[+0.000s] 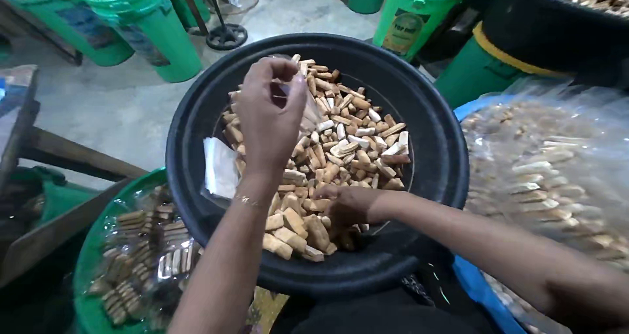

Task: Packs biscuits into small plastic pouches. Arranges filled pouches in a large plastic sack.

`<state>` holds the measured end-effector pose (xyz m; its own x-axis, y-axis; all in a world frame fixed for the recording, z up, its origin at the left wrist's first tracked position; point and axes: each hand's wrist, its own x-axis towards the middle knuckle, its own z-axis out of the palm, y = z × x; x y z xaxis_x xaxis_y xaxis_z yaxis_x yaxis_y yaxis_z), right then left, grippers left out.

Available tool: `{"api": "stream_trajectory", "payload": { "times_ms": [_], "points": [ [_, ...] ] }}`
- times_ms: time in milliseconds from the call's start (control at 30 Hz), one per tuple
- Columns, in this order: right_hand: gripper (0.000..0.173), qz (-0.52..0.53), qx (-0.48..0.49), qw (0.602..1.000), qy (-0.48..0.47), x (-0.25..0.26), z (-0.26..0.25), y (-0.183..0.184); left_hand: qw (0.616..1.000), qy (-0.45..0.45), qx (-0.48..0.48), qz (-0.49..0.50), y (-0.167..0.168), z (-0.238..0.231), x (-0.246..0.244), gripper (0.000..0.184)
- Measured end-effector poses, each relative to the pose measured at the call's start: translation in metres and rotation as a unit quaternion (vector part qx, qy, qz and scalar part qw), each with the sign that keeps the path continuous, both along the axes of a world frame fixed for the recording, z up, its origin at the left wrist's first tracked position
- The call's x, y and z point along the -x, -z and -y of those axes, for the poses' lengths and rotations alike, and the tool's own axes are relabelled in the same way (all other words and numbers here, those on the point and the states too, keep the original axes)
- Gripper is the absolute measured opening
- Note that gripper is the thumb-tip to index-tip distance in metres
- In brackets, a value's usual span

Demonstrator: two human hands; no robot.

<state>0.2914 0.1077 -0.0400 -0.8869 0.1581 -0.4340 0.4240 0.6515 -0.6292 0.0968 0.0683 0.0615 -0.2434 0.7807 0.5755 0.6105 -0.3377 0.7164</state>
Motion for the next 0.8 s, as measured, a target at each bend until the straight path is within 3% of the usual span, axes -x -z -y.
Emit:
{"api": "stream_trajectory", "payload": {
  "times_ms": [133,233,300,367,400,467,533,633,700,800],
  "points": [
    [0.027,-0.047,-0.023,0.996,0.071,-0.001,0.010,-0.007,0.990,-0.026,0.000,-0.141,0.007,-0.019,-0.014,0.029],
    [0.036,-0.144,-0.044,0.972,0.178,-0.009,0.010,-0.027,0.965,0.026,0.064,-0.252,0.028,-0.025,-0.015,0.035],
    [0.043,-0.119,-0.074,0.973,0.183,-0.018,0.001,-0.021,0.927,0.090,0.189,-0.313,0.052,-0.028,-0.017,0.025],
    [0.045,0.033,-0.077,0.984,0.156,-0.019,-0.004,-0.018,0.861,0.158,0.325,-0.357,0.074,-0.032,-0.020,0.017],
    [0.042,0.056,-0.081,0.981,0.166,-0.021,-0.006,-0.018,0.832,0.187,0.378,-0.360,0.080,-0.033,-0.022,0.017],
    [0.037,-0.007,-0.081,0.967,0.242,-0.028,-0.011,-0.025,0.804,0.229,0.430,-0.340,0.085,-0.034,-0.024,0.022],
    [0.038,-0.107,-0.070,0.935,0.330,-0.036,-0.017,-0.031,0.807,0.247,0.446,-0.298,0.080,-0.035,-0.027,0.026],
    [0.036,-0.209,-0.045,0.903,0.373,-0.037,-0.023,-0.031,0.843,0.258,0.431,-0.191,0.066,-0.037,-0.033,0.035],
    [0.032,-0.206,-0.089,0.904,0.363,-0.036,-0.027,-0.033,0.869,0.245,0.406,-0.138,0.057,-0.036,-0.035,0.038],
    [0.033,-0.161,-0.229,0.906,0.317,-0.030,-0.024,-0.037,0.905,0.197,0.357,-0.125,0.058,-0.032,-0.042,0.047]
  ]
}}
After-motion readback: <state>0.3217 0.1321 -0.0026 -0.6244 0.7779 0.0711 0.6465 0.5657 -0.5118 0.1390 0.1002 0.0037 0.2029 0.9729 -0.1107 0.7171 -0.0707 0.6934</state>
